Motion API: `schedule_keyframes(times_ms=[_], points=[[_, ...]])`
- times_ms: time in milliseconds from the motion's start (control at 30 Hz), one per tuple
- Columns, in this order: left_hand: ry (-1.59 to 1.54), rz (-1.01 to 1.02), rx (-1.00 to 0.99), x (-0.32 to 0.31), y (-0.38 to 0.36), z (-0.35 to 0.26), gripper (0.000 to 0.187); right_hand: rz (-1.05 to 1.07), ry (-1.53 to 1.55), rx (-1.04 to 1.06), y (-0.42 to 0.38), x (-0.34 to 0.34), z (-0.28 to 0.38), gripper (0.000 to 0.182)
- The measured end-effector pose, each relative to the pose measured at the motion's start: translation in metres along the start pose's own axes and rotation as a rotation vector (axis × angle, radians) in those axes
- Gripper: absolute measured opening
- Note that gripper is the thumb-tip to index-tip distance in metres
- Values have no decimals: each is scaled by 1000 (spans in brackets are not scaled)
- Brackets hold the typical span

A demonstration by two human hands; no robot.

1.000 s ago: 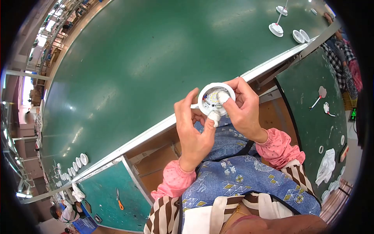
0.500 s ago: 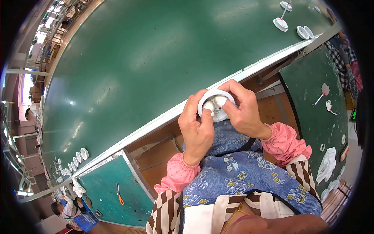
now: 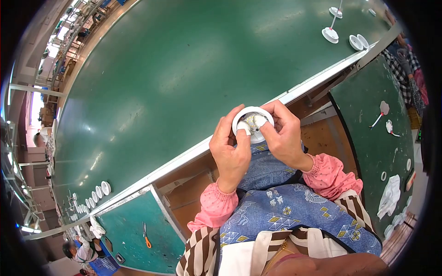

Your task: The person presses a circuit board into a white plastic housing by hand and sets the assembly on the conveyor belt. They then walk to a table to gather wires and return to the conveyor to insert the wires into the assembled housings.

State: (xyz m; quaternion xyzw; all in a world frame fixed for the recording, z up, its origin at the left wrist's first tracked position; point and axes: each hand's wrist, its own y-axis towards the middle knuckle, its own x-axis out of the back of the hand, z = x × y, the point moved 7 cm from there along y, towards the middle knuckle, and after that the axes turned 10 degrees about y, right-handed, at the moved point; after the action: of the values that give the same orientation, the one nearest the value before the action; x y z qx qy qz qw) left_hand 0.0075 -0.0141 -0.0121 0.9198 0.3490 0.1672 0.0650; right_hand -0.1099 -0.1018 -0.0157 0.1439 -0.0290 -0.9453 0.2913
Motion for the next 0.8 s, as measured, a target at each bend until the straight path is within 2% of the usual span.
schedule_keyframes(times_ms=[100,200,400,500,600,633,733,800], points=[[95,-34,-64,3,0,-6,34,-49,-31,138,-1,-2,1,10],[101,-84,-71,5,-2,-9,32,-43,-107,188,-3,-3,-2,11],[-7,-158,-17,7,-4,-6,30,-55,-217,362,-13,-12,6,13],[-2,-46,-11,3,2,-6,36,-92,-16,194,-7,-9,0,12],[-255,75,93,-4,3,-7,50,-117,75,76,0,-4,-1,12],[-305,176,173,-6,-2,-1,58,-86,57,46,2,-3,-3,12],[-207,74,117,-4,-4,1,47,-21,85,-48,3,-5,-5,13],[-137,56,96,-1,-4,7,45,5,84,3,4,-8,-4,14]])
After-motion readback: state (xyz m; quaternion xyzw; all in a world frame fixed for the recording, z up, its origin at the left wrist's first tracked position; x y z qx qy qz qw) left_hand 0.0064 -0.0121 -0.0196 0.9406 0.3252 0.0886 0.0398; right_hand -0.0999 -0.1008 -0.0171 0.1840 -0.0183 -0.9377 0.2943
